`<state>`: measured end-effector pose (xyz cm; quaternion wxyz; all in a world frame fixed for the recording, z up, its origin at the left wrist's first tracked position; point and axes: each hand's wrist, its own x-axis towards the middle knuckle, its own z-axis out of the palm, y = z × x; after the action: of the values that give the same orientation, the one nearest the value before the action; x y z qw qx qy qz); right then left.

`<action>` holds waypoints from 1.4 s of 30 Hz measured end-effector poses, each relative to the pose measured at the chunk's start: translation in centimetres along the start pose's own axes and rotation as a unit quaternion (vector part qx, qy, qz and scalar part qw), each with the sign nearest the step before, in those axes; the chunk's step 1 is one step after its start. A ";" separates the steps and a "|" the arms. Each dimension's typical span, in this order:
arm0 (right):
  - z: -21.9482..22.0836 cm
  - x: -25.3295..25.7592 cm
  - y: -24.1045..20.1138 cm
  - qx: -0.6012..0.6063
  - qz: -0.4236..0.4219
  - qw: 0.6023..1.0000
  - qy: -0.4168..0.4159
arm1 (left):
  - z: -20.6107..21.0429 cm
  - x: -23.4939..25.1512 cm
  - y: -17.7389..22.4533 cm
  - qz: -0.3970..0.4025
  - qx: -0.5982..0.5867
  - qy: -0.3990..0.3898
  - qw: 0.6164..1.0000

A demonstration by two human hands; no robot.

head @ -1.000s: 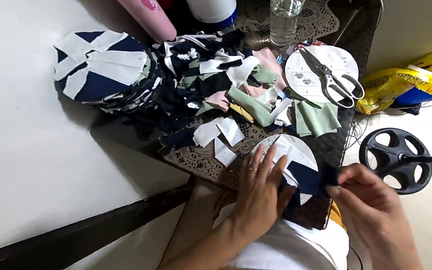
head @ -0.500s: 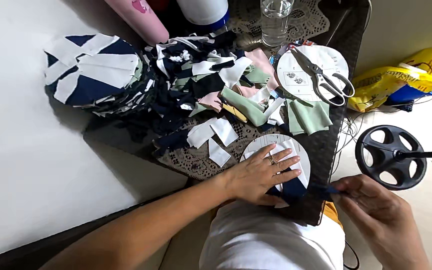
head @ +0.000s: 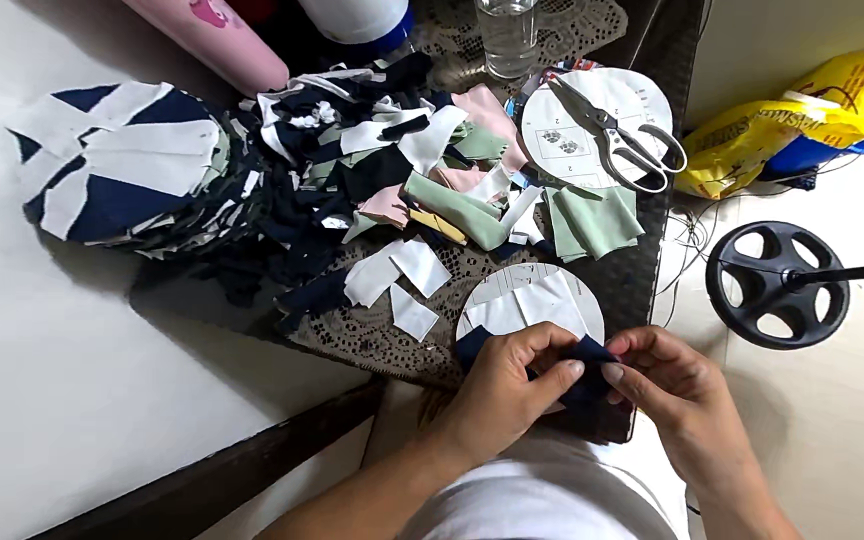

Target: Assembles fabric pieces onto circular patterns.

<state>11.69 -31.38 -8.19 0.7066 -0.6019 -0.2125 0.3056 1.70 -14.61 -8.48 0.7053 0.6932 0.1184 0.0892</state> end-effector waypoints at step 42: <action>-2.9 1.2 3.2 -0.177 -0.082 0.974 0.119 | 0.7 4.5 0.6 0.046 0.211 -0.041 0.975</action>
<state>13.90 -32.38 -11.99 0.6317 -0.7298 -0.2264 0.1305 6.19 -13.95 -8.09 0.5424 0.8343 0.0730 0.0662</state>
